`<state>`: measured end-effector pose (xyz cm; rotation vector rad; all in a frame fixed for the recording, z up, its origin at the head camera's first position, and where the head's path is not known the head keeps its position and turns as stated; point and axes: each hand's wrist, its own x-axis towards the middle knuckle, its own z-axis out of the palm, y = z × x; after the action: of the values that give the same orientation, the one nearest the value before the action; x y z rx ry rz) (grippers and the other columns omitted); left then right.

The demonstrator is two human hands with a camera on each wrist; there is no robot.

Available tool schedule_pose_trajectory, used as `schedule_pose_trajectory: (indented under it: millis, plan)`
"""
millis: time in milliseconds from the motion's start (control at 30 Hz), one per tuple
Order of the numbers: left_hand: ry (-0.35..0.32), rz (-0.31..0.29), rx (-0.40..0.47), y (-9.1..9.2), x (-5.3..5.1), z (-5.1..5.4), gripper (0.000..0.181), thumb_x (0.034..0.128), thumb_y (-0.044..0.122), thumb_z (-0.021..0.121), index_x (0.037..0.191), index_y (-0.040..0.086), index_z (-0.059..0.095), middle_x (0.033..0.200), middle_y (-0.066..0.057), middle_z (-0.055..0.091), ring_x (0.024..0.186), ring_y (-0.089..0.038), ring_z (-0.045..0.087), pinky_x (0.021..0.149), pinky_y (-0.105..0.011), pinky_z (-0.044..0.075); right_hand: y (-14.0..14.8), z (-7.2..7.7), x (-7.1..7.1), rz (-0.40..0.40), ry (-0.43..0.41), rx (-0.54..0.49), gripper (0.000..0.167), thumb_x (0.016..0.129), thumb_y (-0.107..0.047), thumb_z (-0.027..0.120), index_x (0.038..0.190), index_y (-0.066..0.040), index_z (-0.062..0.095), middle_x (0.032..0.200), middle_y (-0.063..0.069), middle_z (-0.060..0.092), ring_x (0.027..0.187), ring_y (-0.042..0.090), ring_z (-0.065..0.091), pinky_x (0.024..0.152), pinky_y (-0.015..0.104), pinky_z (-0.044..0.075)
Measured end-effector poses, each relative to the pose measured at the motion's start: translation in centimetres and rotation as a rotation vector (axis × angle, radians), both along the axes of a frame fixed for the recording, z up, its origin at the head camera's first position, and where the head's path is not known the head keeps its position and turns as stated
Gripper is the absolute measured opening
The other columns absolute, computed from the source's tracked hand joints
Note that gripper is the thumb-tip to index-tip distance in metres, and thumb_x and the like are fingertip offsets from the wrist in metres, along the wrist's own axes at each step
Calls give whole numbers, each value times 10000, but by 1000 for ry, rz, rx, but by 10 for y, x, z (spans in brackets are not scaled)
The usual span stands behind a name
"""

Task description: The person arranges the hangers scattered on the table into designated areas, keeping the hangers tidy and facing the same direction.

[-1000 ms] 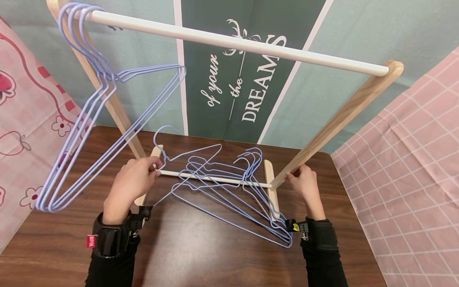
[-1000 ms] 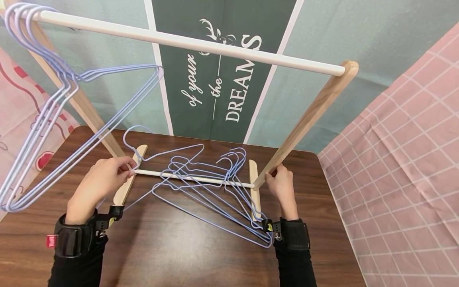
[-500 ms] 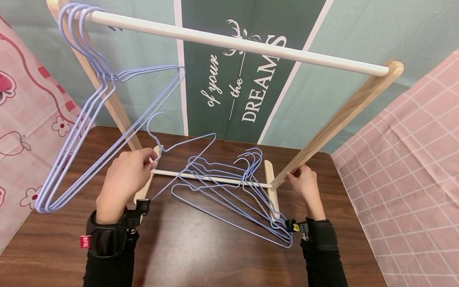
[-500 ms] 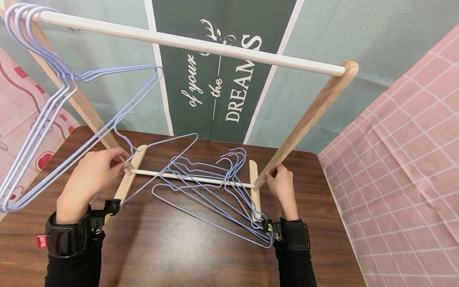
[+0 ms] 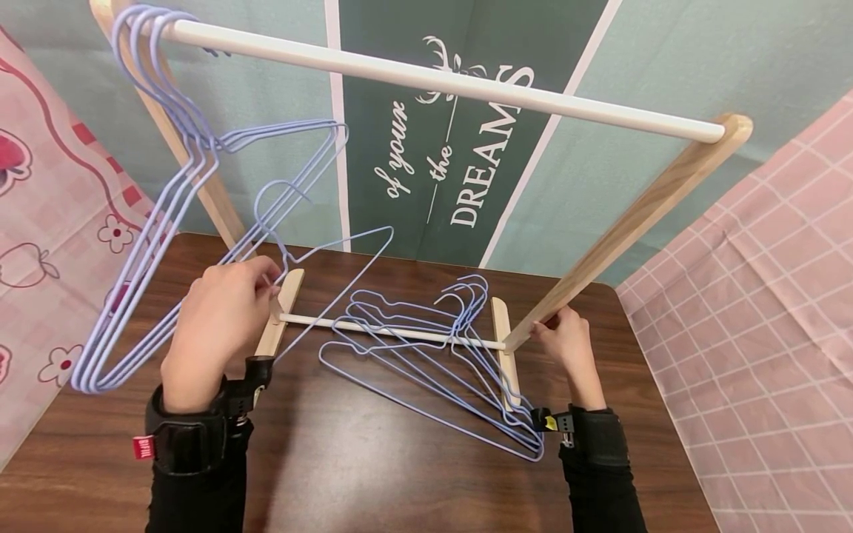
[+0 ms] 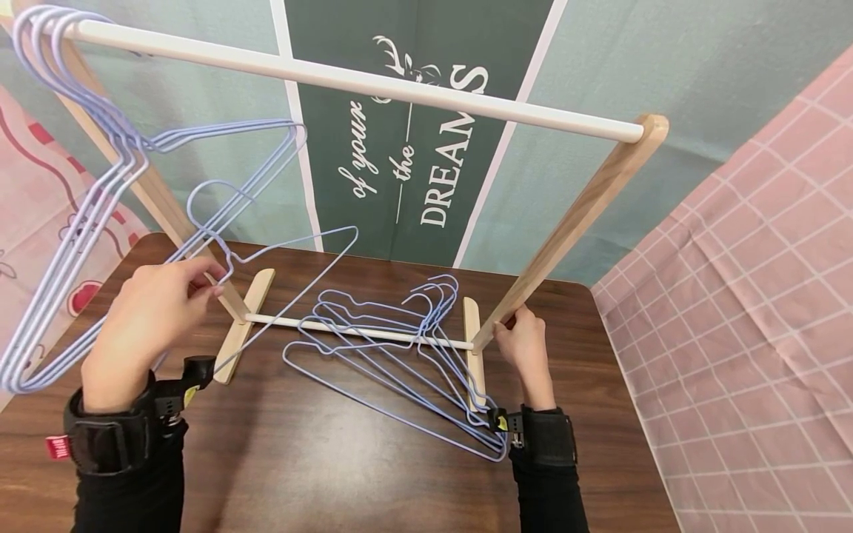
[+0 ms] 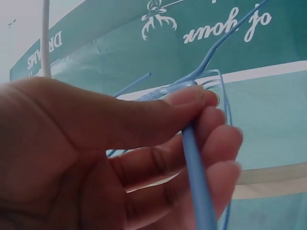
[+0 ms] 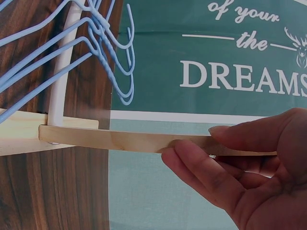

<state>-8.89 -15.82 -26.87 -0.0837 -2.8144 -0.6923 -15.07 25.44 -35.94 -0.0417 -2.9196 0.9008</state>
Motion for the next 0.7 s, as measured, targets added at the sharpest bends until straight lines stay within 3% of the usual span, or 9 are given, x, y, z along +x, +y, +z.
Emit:
schedule_pose_trajectory:
  millis: [433, 700]
  plan:
    - [78, 38, -7, 0, 2, 22, 92, 835, 74, 580, 908, 40, 625, 736, -178, 610, 613, -400, 529, 468, -507, 357, 0, 1, 1, 2, -3, -3, 187, 837, -37, 584, 951, 110, 563, 767, 222, 621, 655, 312, 600, 501, 289, 417]
    - [183, 36, -37, -3, 3, 31, 97, 820, 62, 583, 891, 12, 628, 706, -175, 606, 606, -395, 512, 538, -498, 344, 0, 0, 0, -2, 0, 2, 190, 840, -43, 589, 954, 107, 565, 777, 225, 621, 662, 313, 601, 505, 288, 420]
